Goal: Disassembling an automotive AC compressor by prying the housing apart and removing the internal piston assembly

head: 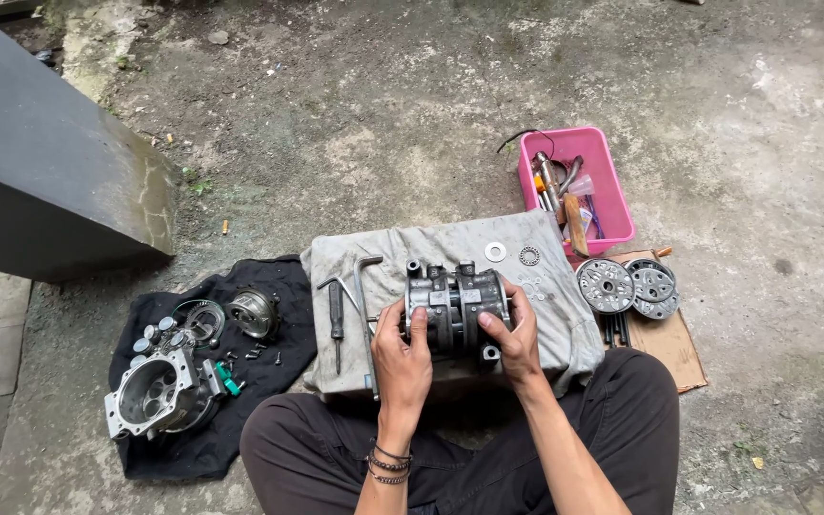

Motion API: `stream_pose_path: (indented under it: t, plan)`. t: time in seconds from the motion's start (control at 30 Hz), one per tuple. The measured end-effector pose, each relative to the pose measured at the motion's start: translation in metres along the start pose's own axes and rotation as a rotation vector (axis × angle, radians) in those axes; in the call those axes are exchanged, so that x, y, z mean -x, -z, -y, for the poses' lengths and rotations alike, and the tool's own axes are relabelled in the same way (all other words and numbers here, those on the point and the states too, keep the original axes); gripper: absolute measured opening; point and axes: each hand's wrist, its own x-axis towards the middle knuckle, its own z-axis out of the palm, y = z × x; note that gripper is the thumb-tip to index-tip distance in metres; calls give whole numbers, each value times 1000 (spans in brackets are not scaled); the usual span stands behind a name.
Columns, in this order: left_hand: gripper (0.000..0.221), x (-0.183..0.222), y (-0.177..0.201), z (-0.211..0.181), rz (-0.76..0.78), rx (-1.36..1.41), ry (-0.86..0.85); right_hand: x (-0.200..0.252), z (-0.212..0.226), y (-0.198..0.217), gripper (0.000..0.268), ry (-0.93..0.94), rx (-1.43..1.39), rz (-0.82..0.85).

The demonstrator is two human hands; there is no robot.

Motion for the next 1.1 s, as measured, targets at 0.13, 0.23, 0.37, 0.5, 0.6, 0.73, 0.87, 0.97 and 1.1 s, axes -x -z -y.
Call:
stream_pose_path:
  t: [0.13, 0.23, 0.37, 0.5, 0.6, 0.73, 0.87, 0.97, 1.1]
  plan:
    - [36, 2, 3, 5, -28, 0, -4, 1, 0, -1, 53, 63, 14, 27]
    - [43, -2, 13, 10, -80, -220, -124, 6, -4, -1, 57, 29, -4, 22]
    - [89, -22, 24, 24, 117, -327, -277, 8, -6, 2, 79, 3, 28, 45]
    - [119, -39, 39, 25, 558, -336, -373, 7, 17, 3, 117, -3, 47, 206]
    - [116, -52, 43, 22, 623, -375, -333, -5, 6, 24, 119, -48, 161, 314]
    - [119, -74, 45, 15, 764, -436, -207, -18, 21, 30, 125, -97, 270, 369]
    - [121, -95, 42, 22, 873, -396, -165, -25, 28, 31, 126, -119, 340, 394]
    - [116, -101, 41, 26, 910, -336, -165, -27, 25, 30, 126, -129, 313, 373]
    - [105, -101, 44, 21, 921, -323, -204, -29, 20, 31, 126, -109, 292, 342]
